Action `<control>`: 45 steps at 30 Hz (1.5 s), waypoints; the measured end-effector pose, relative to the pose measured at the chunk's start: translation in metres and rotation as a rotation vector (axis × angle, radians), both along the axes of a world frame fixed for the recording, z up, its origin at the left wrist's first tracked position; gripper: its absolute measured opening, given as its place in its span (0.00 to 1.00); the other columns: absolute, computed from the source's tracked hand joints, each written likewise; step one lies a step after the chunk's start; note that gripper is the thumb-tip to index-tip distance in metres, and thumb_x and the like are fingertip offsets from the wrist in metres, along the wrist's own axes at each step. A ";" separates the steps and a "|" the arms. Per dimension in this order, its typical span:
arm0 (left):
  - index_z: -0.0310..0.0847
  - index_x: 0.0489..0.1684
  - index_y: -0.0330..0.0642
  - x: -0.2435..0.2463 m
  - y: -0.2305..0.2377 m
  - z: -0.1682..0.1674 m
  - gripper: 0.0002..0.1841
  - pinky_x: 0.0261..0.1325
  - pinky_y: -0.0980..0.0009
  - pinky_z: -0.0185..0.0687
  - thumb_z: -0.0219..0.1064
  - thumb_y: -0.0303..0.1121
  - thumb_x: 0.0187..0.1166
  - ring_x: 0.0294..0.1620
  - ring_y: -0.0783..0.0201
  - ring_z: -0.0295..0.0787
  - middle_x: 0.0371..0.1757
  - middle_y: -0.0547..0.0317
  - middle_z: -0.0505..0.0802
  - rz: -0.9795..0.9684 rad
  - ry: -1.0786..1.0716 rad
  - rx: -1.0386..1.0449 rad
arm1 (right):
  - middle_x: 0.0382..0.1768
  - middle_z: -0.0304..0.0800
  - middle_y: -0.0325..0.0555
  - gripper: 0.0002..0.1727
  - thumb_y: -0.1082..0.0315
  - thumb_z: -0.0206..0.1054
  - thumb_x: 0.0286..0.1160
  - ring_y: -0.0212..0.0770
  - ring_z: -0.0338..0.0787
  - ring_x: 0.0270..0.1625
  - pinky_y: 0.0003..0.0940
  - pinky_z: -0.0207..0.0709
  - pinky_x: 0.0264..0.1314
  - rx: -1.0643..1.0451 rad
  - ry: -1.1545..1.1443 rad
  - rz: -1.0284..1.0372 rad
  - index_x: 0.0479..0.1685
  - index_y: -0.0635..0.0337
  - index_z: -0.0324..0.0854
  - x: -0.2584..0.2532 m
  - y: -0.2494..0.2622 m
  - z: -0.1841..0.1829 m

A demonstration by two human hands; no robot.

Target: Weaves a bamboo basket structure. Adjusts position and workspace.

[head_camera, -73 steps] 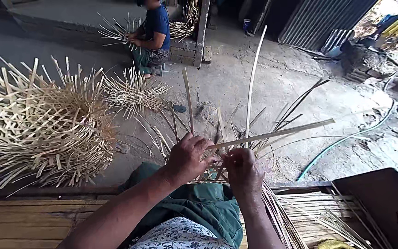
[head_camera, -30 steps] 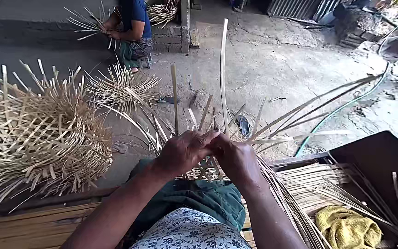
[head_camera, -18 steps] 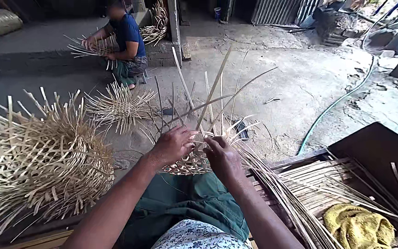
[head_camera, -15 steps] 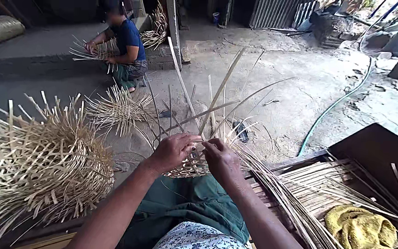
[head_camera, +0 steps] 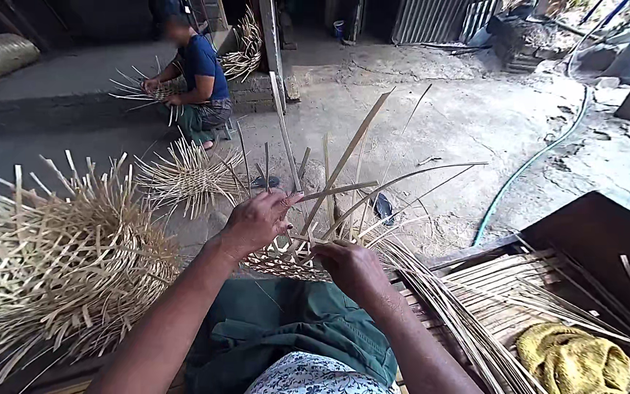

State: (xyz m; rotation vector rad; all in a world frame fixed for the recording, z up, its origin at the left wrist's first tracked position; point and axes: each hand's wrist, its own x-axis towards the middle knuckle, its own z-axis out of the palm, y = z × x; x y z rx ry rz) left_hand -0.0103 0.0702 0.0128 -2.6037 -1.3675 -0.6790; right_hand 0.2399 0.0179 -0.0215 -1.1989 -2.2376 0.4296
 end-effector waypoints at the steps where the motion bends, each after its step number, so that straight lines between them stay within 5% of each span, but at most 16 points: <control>1: 0.80 0.78 0.50 -0.002 0.000 -0.001 0.31 0.53 0.45 0.88 0.79 0.37 0.71 0.54 0.44 0.92 0.55 0.44 0.93 -0.021 -0.064 0.004 | 0.39 0.94 0.47 0.12 0.60 0.64 0.81 0.49 0.94 0.37 0.53 0.86 0.37 0.016 0.012 -0.018 0.49 0.46 0.95 0.001 0.000 0.002; 3: 0.83 0.73 0.45 0.000 -0.003 -0.001 0.30 0.54 0.53 0.87 0.82 0.36 0.67 0.48 0.53 0.90 0.48 0.50 0.93 -0.056 -0.230 0.021 | 0.36 0.90 0.48 0.11 0.59 0.67 0.79 0.47 0.91 0.33 0.47 0.86 0.34 0.129 0.075 -0.059 0.43 0.52 0.94 0.000 0.001 0.006; 5: 0.85 0.67 0.43 0.012 -0.014 0.003 0.28 0.50 0.60 0.85 0.83 0.37 0.65 0.40 0.60 0.87 0.40 0.55 0.91 -0.051 -0.333 0.031 | 0.36 0.91 0.48 0.12 0.60 0.68 0.78 0.43 0.90 0.30 0.40 0.86 0.32 0.265 0.177 -0.086 0.47 0.56 0.93 -0.005 0.003 0.009; 8: 0.87 0.59 0.41 0.033 -0.035 0.006 0.21 0.46 0.63 0.85 0.80 0.37 0.68 0.38 0.61 0.87 0.40 0.55 0.93 -0.051 -0.351 0.082 | 0.33 0.91 0.49 0.17 0.61 0.67 0.79 0.45 0.89 0.26 0.42 0.85 0.27 0.350 0.168 -0.204 0.61 0.58 0.89 -0.013 0.002 0.014; 13: 0.87 0.51 0.40 0.038 -0.044 -0.009 0.16 0.43 0.68 0.83 0.78 0.38 0.71 0.38 0.63 0.86 0.42 0.55 0.93 -0.039 -0.385 0.026 | 0.39 0.94 0.52 0.12 0.65 0.72 0.72 0.54 0.95 0.33 0.51 0.86 0.29 0.302 -0.006 -0.335 0.51 0.55 0.93 -0.023 -0.009 0.022; 16: 0.85 0.45 0.39 0.033 -0.045 -0.010 0.14 0.42 0.73 0.79 0.79 0.37 0.69 0.38 0.68 0.83 0.39 0.57 0.91 -0.054 -0.494 -0.050 | 0.34 0.92 0.47 0.10 0.64 0.73 0.72 0.47 0.90 0.33 0.50 0.84 0.38 -0.001 0.123 -0.211 0.47 0.57 0.93 -0.016 -0.002 0.035; 20: 0.81 0.42 0.39 0.019 -0.039 -0.019 0.14 0.43 0.79 0.78 0.79 0.35 0.69 0.39 0.74 0.81 0.40 0.60 0.87 -0.099 -0.678 -0.156 | 0.25 0.88 0.34 0.04 0.69 0.77 0.70 0.25 0.84 0.26 0.26 0.82 0.34 -0.505 0.529 0.087 0.36 0.59 0.88 0.002 0.029 0.033; 24: 0.83 0.45 0.38 0.015 -0.034 -0.021 0.14 0.43 0.76 0.79 0.79 0.33 0.68 0.39 0.71 0.81 0.42 0.57 0.87 -0.055 -0.634 -0.125 | 0.30 0.93 0.37 0.03 0.78 0.75 0.66 0.28 0.91 0.33 0.26 0.88 0.41 -0.635 0.811 0.304 0.33 0.62 0.88 0.007 0.040 0.018; 27: 0.90 0.52 0.40 0.020 -0.037 -0.019 0.12 0.48 0.61 0.85 0.73 0.29 0.72 0.44 0.58 0.87 0.46 0.52 0.93 -0.001 -0.436 -0.027 | 0.35 0.95 0.44 0.10 0.73 0.76 0.68 0.35 0.94 0.36 0.31 0.90 0.45 -0.626 0.931 0.321 0.46 0.66 0.89 0.008 0.041 0.008; 30: 0.94 0.49 0.43 0.024 -0.039 -0.021 0.10 0.51 0.57 0.86 0.68 0.29 0.76 0.45 0.52 0.88 0.42 0.51 0.94 0.017 -0.313 0.066 | 0.32 0.95 0.51 0.17 0.58 0.74 0.73 0.42 0.94 0.25 0.33 0.91 0.30 -0.661 1.156 0.247 0.48 0.60 0.77 0.005 0.039 0.002; 32: 0.96 0.47 0.45 0.027 -0.043 -0.018 0.10 0.48 0.58 0.84 0.67 0.29 0.76 0.43 0.53 0.87 0.38 0.52 0.92 0.025 -0.290 0.074 | 0.24 0.90 0.50 0.09 0.66 0.71 0.75 0.41 0.89 0.17 0.33 0.87 0.21 -0.645 1.231 0.139 0.40 0.60 0.76 -0.001 0.035 0.003; 35: 0.95 0.47 0.47 0.021 -0.045 -0.008 0.09 0.47 0.67 0.79 0.72 0.30 0.73 0.43 0.66 0.83 0.38 0.62 0.90 0.044 -0.457 -0.223 | 0.22 0.88 0.49 0.04 0.75 0.69 0.74 0.39 0.86 0.14 0.32 0.85 0.17 -0.517 1.166 0.041 0.37 0.62 0.78 -0.009 0.025 0.008; 38: 0.75 0.69 0.44 0.010 -0.036 -0.001 0.22 0.39 0.73 0.81 0.70 0.26 0.75 0.31 0.74 0.82 0.33 0.66 0.88 0.049 -0.738 -0.582 | 0.30 0.91 0.45 0.03 0.78 0.67 0.75 0.35 0.86 0.17 0.30 0.86 0.19 -0.375 1.028 0.079 0.42 0.62 0.82 -0.009 0.018 0.007; 40: 0.73 0.78 0.47 0.011 -0.033 0.000 0.24 0.40 0.70 0.86 0.66 0.27 0.81 0.29 0.71 0.86 0.31 0.63 0.91 0.104 -0.806 -0.641 | 0.32 0.91 0.42 0.04 0.77 0.65 0.78 0.30 0.85 0.18 0.27 0.85 0.21 -0.324 0.949 0.129 0.43 0.63 0.85 -0.010 0.014 0.002; 43: 0.87 0.58 0.42 0.018 -0.033 -0.001 0.11 0.34 0.76 0.80 0.70 0.29 0.81 0.25 0.76 0.82 0.30 0.65 0.91 0.183 -0.819 -0.597 | 0.35 0.87 0.43 0.10 0.76 0.63 0.79 0.26 0.84 0.23 0.22 0.85 0.26 -0.103 0.731 0.173 0.47 0.62 0.92 -0.011 0.010 -0.004; 45: 0.82 0.46 0.39 0.019 -0.035 -0.003 0.03 0.32 0.78 0.79 0.63 0.27 0.84 0.24 0.76 0.81 0.28 0.65 0.88 0.140 -0.897 -0.611 | 0.37 0.88 0.47 0.16 0.76 0.63 0.77 0.32 0.85 0.30 0.29 0.84 0.33 0.075 0.509 0.120 0.50 0.51 0.95 -0.010 0.008 -0.004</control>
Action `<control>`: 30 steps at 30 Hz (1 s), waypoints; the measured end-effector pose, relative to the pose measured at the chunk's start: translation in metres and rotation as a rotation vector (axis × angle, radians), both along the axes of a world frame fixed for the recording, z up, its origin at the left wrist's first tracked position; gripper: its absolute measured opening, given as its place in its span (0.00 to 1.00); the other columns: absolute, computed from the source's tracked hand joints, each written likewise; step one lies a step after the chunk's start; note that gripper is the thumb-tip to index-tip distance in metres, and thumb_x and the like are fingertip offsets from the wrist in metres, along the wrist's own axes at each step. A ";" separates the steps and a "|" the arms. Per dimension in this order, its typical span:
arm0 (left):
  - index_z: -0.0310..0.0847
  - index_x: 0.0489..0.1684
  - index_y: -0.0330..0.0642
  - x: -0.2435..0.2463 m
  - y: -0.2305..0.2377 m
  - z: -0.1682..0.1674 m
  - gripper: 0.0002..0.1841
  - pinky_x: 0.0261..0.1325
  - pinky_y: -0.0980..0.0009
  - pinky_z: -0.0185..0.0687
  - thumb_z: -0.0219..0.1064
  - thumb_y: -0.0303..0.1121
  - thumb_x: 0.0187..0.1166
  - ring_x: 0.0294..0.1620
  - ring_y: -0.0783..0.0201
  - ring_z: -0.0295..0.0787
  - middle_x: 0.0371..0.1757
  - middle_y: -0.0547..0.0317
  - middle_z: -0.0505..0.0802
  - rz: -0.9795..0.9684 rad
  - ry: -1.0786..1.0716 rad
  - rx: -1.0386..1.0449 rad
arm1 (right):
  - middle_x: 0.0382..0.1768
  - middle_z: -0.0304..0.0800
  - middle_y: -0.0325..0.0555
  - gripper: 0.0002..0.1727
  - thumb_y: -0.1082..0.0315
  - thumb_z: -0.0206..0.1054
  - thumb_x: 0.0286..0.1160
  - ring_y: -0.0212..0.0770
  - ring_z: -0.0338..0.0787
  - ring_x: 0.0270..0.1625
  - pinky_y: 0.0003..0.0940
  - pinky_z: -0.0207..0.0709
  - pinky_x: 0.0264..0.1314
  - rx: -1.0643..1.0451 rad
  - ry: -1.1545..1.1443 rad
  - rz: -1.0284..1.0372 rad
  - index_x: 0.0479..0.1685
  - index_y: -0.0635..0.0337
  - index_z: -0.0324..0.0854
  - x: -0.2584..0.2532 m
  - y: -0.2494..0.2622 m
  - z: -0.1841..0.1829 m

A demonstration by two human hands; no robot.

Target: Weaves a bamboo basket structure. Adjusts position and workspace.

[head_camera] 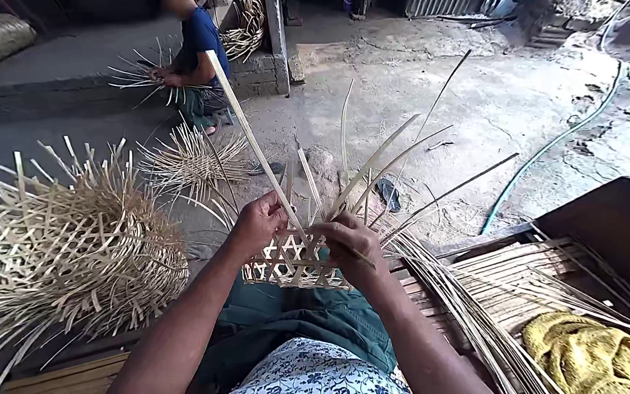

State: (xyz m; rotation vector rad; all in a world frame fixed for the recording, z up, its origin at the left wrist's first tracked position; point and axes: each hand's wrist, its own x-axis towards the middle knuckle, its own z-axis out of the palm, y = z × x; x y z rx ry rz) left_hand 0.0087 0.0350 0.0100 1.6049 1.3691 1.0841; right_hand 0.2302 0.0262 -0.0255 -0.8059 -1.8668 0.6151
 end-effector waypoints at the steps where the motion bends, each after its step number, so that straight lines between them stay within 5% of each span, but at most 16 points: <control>1: 0.80 0.44 0.41 0.000 -0.002 -0.002 0.05 0.30 0.79 0.75 0.58 0.28 0.85 0.23 0.76 0.79 0.26 0.66 0.88 -0.009 -0.041 0.014 | 0.39 0.89 0.49 0.19 0.76 0.62 0.75 0.37 0.87 0.33 0.36 0.84 0.35 0.035 -0.106 -0.052 0.52 0.45 0.96 0.001 -0.002 0.002; 4: 0.79 0.42 0.45 0.001 -0.007 -0.011 0.09 0.32 0.80 0.76 0.52 0.31 0.85 0.25 0.78 0.80 0.28 0.69 0.89 -0.033 -0.067 0.115 | 0.43 0.91 0.53 0.23 0.77 0.62 0.74 0.49 0.92 0.36 0.50 0.85 0.33 0.010 -0.320 -0.149 0.56 0.38 0.95 0.002 -0.010 0.014; 7: 0.79 0.39 0.45 0.004 -0.010 -0.014 0.10 0.32 0.81 0.75 0.51 0.31 0.84 0.27 0.79 0.82 0.31 0.69 0.91 -0.030 -0.061 0.210 | 0.43 0.89 0.55 0.23 0.77 0.62 0.73 0.51 0.91 0.32 0.50 0.84 0.29 0.039 -0.341 -0.223 0.56 0.39 0.95 -0.001 -0.011 0.010; 10: 0.77 0.54 0.42 0.006 -0.009 -0.012 0.09 0.33 0.80 0.79 0.59 0.33 0.83 0.28 0.78 0.84 0.32 0.68 0.91 -0.001 0.027 0.226 | 0.43 0.88 0.56 0.27 0.78 0.62 0.74 0.50 0.90 0.30 0.47 0.83 0.26 0.119 -0.324 -0.237 0.64 0.34 0.92 0.000 -0.007 -0.003; 11: 0.75 0.64 0.41 0.006 -0.009 -0.013 0.17 0.35 0.76 0.82 0.65 0.36 0.81 0.28 0.76 0.85 0.31 0.67 0.90 0.012 0.109 0.257 | 0.43 0.89 0.57 0.28 0.78 0.63 0.73 0.51 0.91 0.30 0.49 0.84 0.26 0.101 -0.362 -0.242 0.64 0.34 0.92 0.001 -0.007 -0.001; 14: 0.75 0.69 0.34 0.013 -0.012 -0.021 0.26 0.35 0.73 0.83 0.72 0.39 0.77 0.32 0.70 0.85 0.40 0.58 0.92 0.041 0.394 0.656 | 0.45 0.87 0.59 0.27 0.79 0.63 0.73 0.53 0.90 0.30 0.53 0.83 0.27 0.009 -0.438 -0.201 0.61 0.37 0.93 0.010 -0.007 0.011; 17: 0.82 0.69 0.43 0.019 -0.006 -0.014 0.23 0.49 0.62 0.88 0.71 0.44 0.80 0.50 0.56 0.92 0.58 0.48 0.93 -0.188 0.702 0.902 | 0.39 0.87 0.48 0.14 0.74 0.63 0.77 0.38 0.87 0.30 0.38 0.85 0.32 0.027 -0.182 -0.081 0.51 0.52 0.94 0.018 0.005 0.007; 19: 0.81 0.77 0.49 0.021 0.002 -0.008 0.25 0.43 0.60 0.85 0.69 0.44 0.80 0.43 0.53 0.90 0.51 0.53 0.95 -0.257 0.853 0.929 | 0.39 0.89 0.45 0.08 0.73 0.66 0.78 0.32 0.89 0.30 0.30 0.89 0.35 -0.080 0.033 -0.036 0.49 0.61 0.89 0.017 0.006 0.002; 22: 0.85 0.72 0.48 0.023 0.009 0.014 0.24 0.41 0.58 0.84 0.75 0.39 0.75 0.41 0.51 0.88 0.41 0.52 0.93 -0.229 0.808 0.897 | 0.46 0.93 0.45 0.14 0.76 0.72 0.73 0.32 0.92 0.35 0.30 0.91 0.38 -0.055 0.226 -0.098 0.57 0.63 0.86 0.017 0.001 0.005; 26: 0.90 0.62 0.44 0.039 -0.007 0.026 0.22 0.42 0.59 0.80 0.80 0.37 0.68 0.40 0.53 0.84 0.44 0.52 0.94 -0.072 0.688 0.820 | 0.36 0.87 0.48 0.12 0.67 0.76 0.71 0.33 0.82 0.25 0.28 0.81 0.28 0.139 0.031 -0.403 0.46 0.66 0.85 0.019 -0.009 0.015; 30: 0.89 0.54 0.45 0.047 -0.011 0.011 0.20 0.37 0.61 0.81 0.81 0.41 0.66 0.38 0.55 0.85 0.42 0.55 0.94 -0.021 0.659 0.746 | 0.32 0.89 0.48 0.10 0.65 0.75 0.71 0.38 0.87 0.27 0.35 0.85 0.31 0.080 -0.099 -0.468 0.38 0.64 0.87 0.014 -0.011 0.006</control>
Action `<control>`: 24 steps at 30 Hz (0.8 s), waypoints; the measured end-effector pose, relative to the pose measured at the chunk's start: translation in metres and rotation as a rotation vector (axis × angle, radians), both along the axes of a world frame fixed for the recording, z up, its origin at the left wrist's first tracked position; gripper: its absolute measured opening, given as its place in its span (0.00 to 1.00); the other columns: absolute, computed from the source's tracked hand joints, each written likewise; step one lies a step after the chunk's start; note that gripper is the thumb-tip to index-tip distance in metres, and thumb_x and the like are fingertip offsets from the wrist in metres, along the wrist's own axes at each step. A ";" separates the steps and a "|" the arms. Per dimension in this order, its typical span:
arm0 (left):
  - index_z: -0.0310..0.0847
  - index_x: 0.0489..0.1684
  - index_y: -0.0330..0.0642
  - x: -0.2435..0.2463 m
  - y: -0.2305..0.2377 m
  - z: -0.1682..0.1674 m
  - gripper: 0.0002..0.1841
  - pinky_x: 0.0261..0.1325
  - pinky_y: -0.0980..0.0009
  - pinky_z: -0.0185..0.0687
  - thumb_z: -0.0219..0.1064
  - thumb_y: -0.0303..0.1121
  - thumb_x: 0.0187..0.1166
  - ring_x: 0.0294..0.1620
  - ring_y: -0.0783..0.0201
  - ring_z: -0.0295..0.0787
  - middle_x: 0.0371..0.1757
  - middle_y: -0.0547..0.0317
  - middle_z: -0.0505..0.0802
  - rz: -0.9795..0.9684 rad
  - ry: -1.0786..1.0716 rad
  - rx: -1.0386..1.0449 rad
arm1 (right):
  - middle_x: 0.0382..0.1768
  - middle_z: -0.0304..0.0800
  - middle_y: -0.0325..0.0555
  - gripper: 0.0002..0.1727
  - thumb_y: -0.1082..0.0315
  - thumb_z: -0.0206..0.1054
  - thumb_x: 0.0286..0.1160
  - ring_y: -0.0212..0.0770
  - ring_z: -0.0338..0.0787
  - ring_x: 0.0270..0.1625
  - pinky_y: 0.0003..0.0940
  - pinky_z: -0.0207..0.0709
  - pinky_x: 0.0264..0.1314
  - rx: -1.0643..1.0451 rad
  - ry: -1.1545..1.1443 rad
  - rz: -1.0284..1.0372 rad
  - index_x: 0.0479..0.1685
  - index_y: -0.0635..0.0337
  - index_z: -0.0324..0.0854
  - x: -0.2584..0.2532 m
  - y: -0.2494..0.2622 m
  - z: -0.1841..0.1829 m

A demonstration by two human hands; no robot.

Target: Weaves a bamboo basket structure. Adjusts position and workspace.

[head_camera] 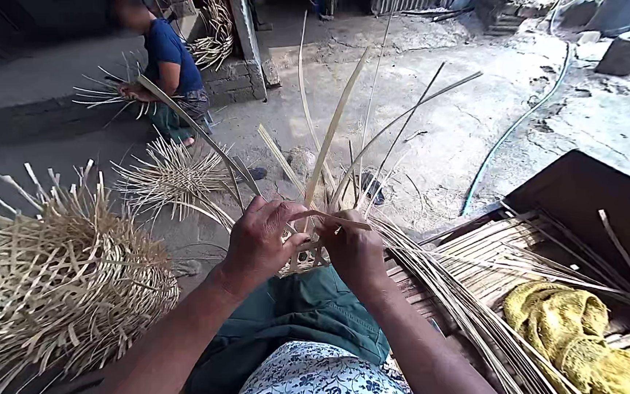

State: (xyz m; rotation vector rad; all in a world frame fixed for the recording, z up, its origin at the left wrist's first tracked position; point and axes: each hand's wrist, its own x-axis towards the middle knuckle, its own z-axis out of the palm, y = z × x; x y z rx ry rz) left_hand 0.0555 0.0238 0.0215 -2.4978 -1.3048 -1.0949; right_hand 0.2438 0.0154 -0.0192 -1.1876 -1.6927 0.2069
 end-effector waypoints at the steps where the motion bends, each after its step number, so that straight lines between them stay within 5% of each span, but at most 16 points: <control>1: 0.89 0.53 0.45 0.000 0.000 -0.005 0.18 0.38 0.60 0.82 0.81 0.40 0.66 0.38 0.56 0.86 0.42 0.56 0.94 0.002 -0.013 -0.019 | 0.34 0.91 0.48 0.08 0.67 0.74 0.71 0.39 0.90 0.30 0.37 0.88 0.35 -0.051 0.000 0.021 0.41 0.63 0.86 -0.001 -0.001 0.000; 5: 0.89 0.49 0.45 -0.004 -0.001 -0.010 0.15 0.41 0.63 0.81 0.79 0.39 0.68 0.40 0.60 0.86 0.44 0.59 0.95 0.008 -0.053 -0.092 | 0.38 0.93 0.53 0.21 0.68 0.69 0.74 0.51 0.94 0.33 0.48 0.88 0.33 -0.086 -0.156 -0.026 0.68 0.54 0.87 -0.006 -0.009 0.007; 9: 0.88 0.44 0.44 -0.011 -0.006 -0.008 0.11 0.44 0.73 0.82 0.76 0.39 0.70 0.42 0.69 0.86 0.42 0.62 0.93 -0.038 -0.123 -0.165 | 0.37 0.90 0.51 0.15 0.69 0.72 0.70 0.51 0.92 0.34 0.48 0.86 0.31 -0.118 -0.214 -0.025 0.55 0.50 0.93 -0.009 -0.016 0.020; 13: 0.82 0.42 0.44 -0.033 0.003 -0.027 0.13 0.50 0.79 0.80 0.79 0.34 0.66 0.46 0.76 0.83 0.42 0.66 0.90 -0.166 -0.332 -0.260 | 0.34 0.86 0.38 0.07 0.69 0.75 0.71 0.29 0.82 0.33 0.29 0.80 0.40 -0.426 0.255 0.439 0.44 0.57 0.90 0.005 0.009 0.008; 18: 0.84 0.47 0.44 -0.039 0.012 -0.033 0.10 0.51 0.74 0.78 0.72 0.30 0.69 0.45 0.72 0.82 0.43 0.64 0.89 -0.076 -0.319 -0.213 | 0.36 0.90 0.43 0.05 0.82 0.69 0.70 0.29 0.88 0.40 0.25 0.85 0.46 -0.283 0.500 0.661 0.33 0.65 0.90 -0.002 0.020 -0.012; 21: 0.92 0.52 0.44 -0.033 0.014 -0.036 0.11 0.51 0.59 0.77 0.67 0.29 0.76 0.45 0.59 0.84 0.44 0.57 0.95 -0.014 -0.104 -0.064 | 0.37 0.92 0.43 0.04 0.76 0.75 0.69 0.30 0.90 0.39 0.27 0.88 0.45 -0.299 0.564 0.663 0.39 0.67 0.90 -0.002 0.025 -0.019; 24: 0.95 0.45 0.43 -0.024 0.009 -0.038 0.11 0.45 0.55 0.82 0.64 0.29 0.78 0.41 0.50 0.87 0.39 0.50 0.94 0.040 0.038 0.013 | 0.30 0.94 0.44 0.16 0.62 0.76 0.69 0.37 0.95 0.31 0.33 0.92 0.40 -0.528 0.742 0.571 0.48 0.62 0.80 0.002 0.020 -0.007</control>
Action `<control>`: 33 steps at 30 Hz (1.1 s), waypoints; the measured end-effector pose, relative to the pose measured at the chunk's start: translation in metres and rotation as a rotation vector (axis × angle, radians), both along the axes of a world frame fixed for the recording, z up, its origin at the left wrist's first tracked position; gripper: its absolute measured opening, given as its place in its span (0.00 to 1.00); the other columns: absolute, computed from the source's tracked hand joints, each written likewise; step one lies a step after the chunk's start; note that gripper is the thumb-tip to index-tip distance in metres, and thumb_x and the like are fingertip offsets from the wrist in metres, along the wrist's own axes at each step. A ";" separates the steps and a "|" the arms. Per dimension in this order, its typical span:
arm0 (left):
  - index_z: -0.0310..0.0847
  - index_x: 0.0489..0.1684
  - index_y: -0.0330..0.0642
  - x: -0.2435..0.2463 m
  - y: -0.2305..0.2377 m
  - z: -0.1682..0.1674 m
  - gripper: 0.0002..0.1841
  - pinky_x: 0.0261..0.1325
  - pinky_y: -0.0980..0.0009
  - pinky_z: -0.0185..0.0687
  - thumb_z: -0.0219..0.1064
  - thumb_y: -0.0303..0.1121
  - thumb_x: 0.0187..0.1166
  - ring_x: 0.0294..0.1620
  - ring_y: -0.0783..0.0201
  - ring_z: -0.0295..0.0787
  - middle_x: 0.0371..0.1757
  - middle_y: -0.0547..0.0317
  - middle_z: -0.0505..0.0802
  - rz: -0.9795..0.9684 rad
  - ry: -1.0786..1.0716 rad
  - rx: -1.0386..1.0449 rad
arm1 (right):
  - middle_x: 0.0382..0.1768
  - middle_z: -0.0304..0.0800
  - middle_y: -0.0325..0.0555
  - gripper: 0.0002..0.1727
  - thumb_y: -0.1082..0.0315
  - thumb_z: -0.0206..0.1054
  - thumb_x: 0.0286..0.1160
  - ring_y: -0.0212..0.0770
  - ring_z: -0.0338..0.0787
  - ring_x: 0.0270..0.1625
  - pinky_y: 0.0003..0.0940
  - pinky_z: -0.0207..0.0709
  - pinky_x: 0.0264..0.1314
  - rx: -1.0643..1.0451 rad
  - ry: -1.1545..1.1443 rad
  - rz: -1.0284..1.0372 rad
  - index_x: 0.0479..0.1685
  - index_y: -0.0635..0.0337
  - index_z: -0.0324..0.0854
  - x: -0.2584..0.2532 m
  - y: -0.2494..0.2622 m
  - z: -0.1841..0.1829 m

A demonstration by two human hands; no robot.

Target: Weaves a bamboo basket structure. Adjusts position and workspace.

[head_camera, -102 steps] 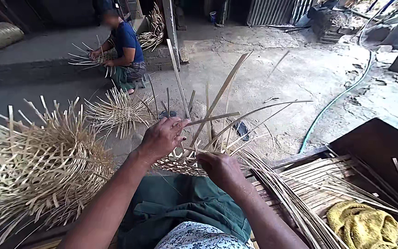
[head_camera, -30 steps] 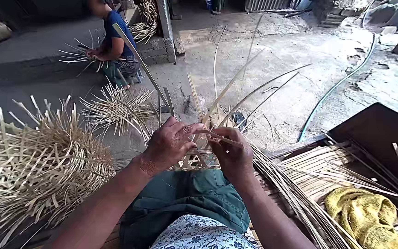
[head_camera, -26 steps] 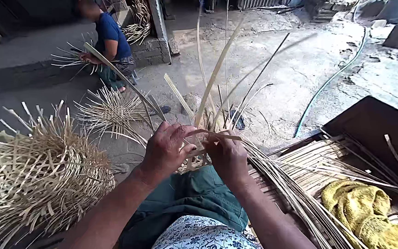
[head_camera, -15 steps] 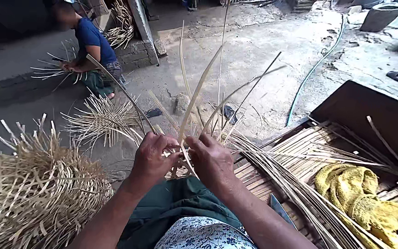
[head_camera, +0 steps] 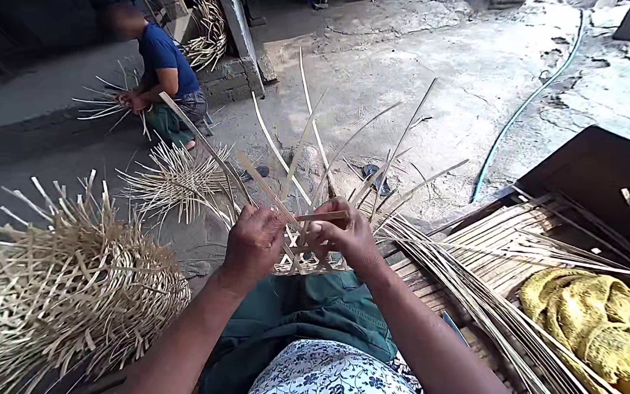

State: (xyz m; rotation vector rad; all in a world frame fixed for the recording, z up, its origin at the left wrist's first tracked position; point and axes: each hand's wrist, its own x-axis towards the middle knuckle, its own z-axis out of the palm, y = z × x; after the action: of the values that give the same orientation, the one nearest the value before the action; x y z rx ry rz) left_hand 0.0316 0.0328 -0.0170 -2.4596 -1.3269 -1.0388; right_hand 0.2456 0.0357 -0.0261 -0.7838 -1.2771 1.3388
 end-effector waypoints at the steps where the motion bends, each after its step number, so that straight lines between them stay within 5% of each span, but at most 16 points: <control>1: 0.95 0.43 0.43 0.004 -0.002 0.001 0.10 0.42 0.55 0.83 0.64 0.29 0.78 0.40 0.48 0.87 0.37 0.49 0.93 0.012 0.031 0.029 | 0.26 0.93 0.45 0.16 0.60 0.74 0.71 0.38 0.94 0.26 0.33 0.91 0.34 -0.050 0.037 -0.038 0.48 0.60 0.77 0.000 -0.001 0.002; 4: 0.96 0.41 0.45 0.009 -0.004 0.004 0.10 0.42 0.56 0.81 0.66 0.29 0.77 0.40 0.49 0.86 0.35 0.51 0.92 0.014 0.030 -0.010 | 0.20 0.87 0.44 0.09 0.69 0.73 0.74 0.35 0.85 0.16 0.30 0.83 0.19 -0.013 0.029 -0.197 0.41 0.60 0.78 -0.002 -0.004 0.000; 6: 0.95 0.44 0.44 0.005 -0.005 0.014 0.09 0.48 0.61 0.81 0.70 0.31 0.74 0.44 0.59 0.85 0.40 0.58 0.93 -0.014 -0.109 -0.238 | 0.22 0.86 0.40 0.05 0.73 0.72 0.73 0.31 0.82 0.16 0.27 0.81 0.18 0.106 -0.027 -0.261 0.38 0.59 0.80 -0.003 -0.008 -0.003; 9: 0.76 0.71 0.43 -0.005 0.003 0.031 0.22 0.39 0.71 0.84 0.69 0.30 0.78 0.32 0.73 0.84 0.37 0.66 0.91 -0.054 -0.364 -0.654 | 0.29 0.90 0.38 0.05 0.77 0.69 0.74 0.27 0.83 0.19 0.24 0.82 0.21 0.212 -0.001 -0.242 0.45 0.61 0.83 -0.001 -0.013 -0.012; 11: 0.78 0.76 0.49 -0.004 0.008 0.033 0.23 0.41 0.66 0.88 0.69 0.30 0.81 0.31 0.70 0.89 0.35 0.63 0.94 0.009 -0.424 -0.734 | 0.32 0.91 0.41 0.05 0.78 0.66 0.76 0.28 0.85 0.21 0.24 0.84 0.23 0.280 0.002 -0.193 0.45 0.65 0.85 -0.004 -0.015 -0.020; 13: 0.90 0.60 0.47 -0.001 0.010 0.030 0.13 0.43 0.65 0.88 0.71 0.30 0.79 0.33 0.71 0.90 0.37 0.64 0.95 0.073 -0.439 -0.716 | 0.36 0.89 0.45 0.08 0.78 0.65 0.77 0.28 0.86 0.26 0.24 0.85 0.28 0.446 -0.098 -0.204 0.45 0.68 0.89 -0.008 -0.016 -0.027; 15: 0.88 0.49 0.41 -0.002 0.009 0.027 0.06 0.41 0.69 0.88 0.68 0.29 0.82 0.32 0.73 0.89 0.36 0.63 0.93 0.046 -0.514 -0.723 | 0.38 0.89 0.49 0.10 0.76 0.67 0.75 0.31 0.86 0.34 0.25 0.84 0.37 0.607 -0.306 -0.280 0.45 0.60 0.94 -0.011 -0.018 -0.028; 18: 0.82 0.38 0.46 -0.002 0.004 0.021 0.09 0.36 0.78 0.77 0.54 0.30 0.83 0.30 0.78 0.83 0.30 0.70 0.90 -0.078 -0.653 -0.673 | 0.36 0.87 0.52 0.14 0.73 0.68 0.73 0.40 0.87 0.31 0.35 0.83 0.29 0.681 -0.602 -0.396 0.50 0.48 0.96 -0.015 -0.023 -0.020; 22: 0.85 0.43 0.42 -0.004 -0.002 0.008 0.12 0.45 0.74 0.87 0.55 0.34 0.86 0.40 0.74 0.88 0.43 0.66 0.91 -0.200 -0.608 -0.488 | 0.34 0.83 0.52 0.18 0.74 0.66 0.72 0.44 0.83 0.26 0.40 0.79 0.23 0.596 -0.797 -0.412 0.53 0.45 0.96 -0.016 -0.023 -0.012; 26: 0.78 0.65 0.37 0.007 -0.005 0.006 0.20 0.32 0.75 0.80 0.69 0.38 0.80 0.30 0.72 0.84 0.36 0.61 0.91 -0.071 -0.287 -0.136 | 0.38 0.85 0.48 0.20 0.75 0.63 0.72 0.40 0.86 0.31 0.37 0.82 0.31 0.490 -0.754 -0.273 0.56 0.46 0.95 -0.003 -0.018 -0.009; 29: 0.83 0.67 0.41 0.019 -0.005 0.011 0.21 0.45 0.62 0.87 0.71 0.38 0.78 0.45 0.56 0.91 0.50 0.49 0.94 -0.165 0.032 0.040 | 0.38 0.89 0.46 0.11 0.74 0.63 0.78 0.32 0.88 0.31 0.29 0.86 0.35 0.436 -0.487 -0.201 0.52 0.63 0.88 0.001 -0.017 -0.009; 31: 0.84 0.72 0.46 0.021 -0.002 0.010 0.22 0.41 0.57 0.85 0.70 0.39 0.79 0.42 0.50 0.89 0.46 0.50 0.95 -0.152 0.137 0.049 | 0.40 0.91 0.47 0.12 0.74 0.67 0.78 0.32 0.91 0.32 0.29 0.90 0.36 0.409 -0.340 -0.163 0.58 0.67 0.83 0.005 -0.020 -0.010; 33: 0.88 0.66 0.45 0.016 0.003 0.017 0.19 0.45 0.58 0.84 0.72 0.38 0.78 0.43 0.51 0.88 0.48 0.53 0.96 -0.138 0.109 0.013 | 0.38 0.90 0.46 0.19 0.71 0.72 0.74 0.33 0.87 0.31 0.30 0.87 0.34 0.467 -0.506 -0.294 0.64 0.64 0.84 0.011 -0.020 -0.006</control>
State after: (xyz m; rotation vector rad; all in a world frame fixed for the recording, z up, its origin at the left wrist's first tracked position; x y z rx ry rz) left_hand 0.0471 0.0362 0.0004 -2.5886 -1.1291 -0.9234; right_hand 0.2566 0.0162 -0.0325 -0.9585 -1.7072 0.5808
